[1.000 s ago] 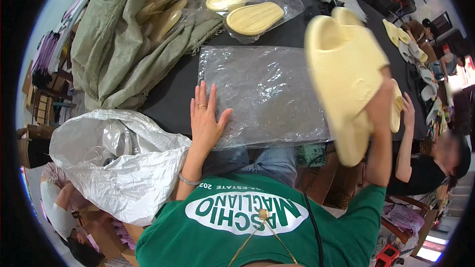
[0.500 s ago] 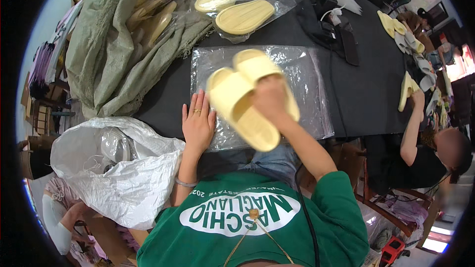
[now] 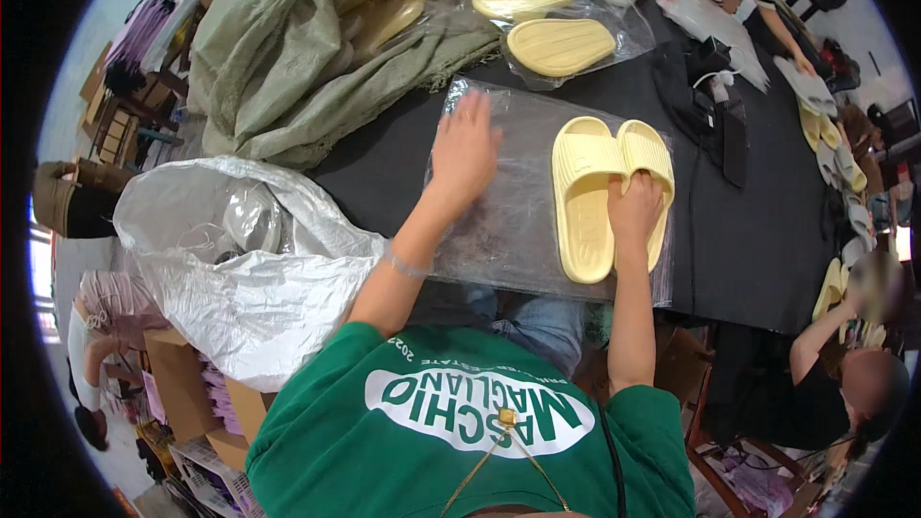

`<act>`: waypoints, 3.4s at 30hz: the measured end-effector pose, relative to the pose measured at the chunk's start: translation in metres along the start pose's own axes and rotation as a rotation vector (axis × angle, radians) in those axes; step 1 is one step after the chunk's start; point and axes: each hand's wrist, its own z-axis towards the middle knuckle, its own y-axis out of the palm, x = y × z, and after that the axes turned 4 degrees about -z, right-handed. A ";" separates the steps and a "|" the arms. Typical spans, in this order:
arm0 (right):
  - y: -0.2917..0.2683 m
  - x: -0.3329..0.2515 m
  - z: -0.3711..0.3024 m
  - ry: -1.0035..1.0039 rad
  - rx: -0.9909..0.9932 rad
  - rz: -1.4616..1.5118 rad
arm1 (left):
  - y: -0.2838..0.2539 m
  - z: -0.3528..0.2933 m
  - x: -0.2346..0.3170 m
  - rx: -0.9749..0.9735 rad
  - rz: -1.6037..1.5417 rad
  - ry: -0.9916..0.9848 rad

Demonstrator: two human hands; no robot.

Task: The person unpacks slippers from a large sack and inserts pairs of slippers into plastic packaging bags by hand on a work table.

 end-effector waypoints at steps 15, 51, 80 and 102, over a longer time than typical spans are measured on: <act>-0.001 -0.002 -0.001 0.029 -0.003 0.020 | 0.047 0.049 -0.072 0.234 -0.249 -0.527; -0.049 -0.009 -0.013 -0.012 -0.116 0.313 | 0.002 -0.057 0.004 -0.279 0.096 -0.073; -0.172 0.091 0.030 -0.008 0.466 0.604 | -0.001 -0.059 0.003 -0.291 0.109 -0.097; -0.274 0.025 0.031 -0.797 0.817 0.679 | -0.229 0.012 0.130 -0.221 -1.711 0.471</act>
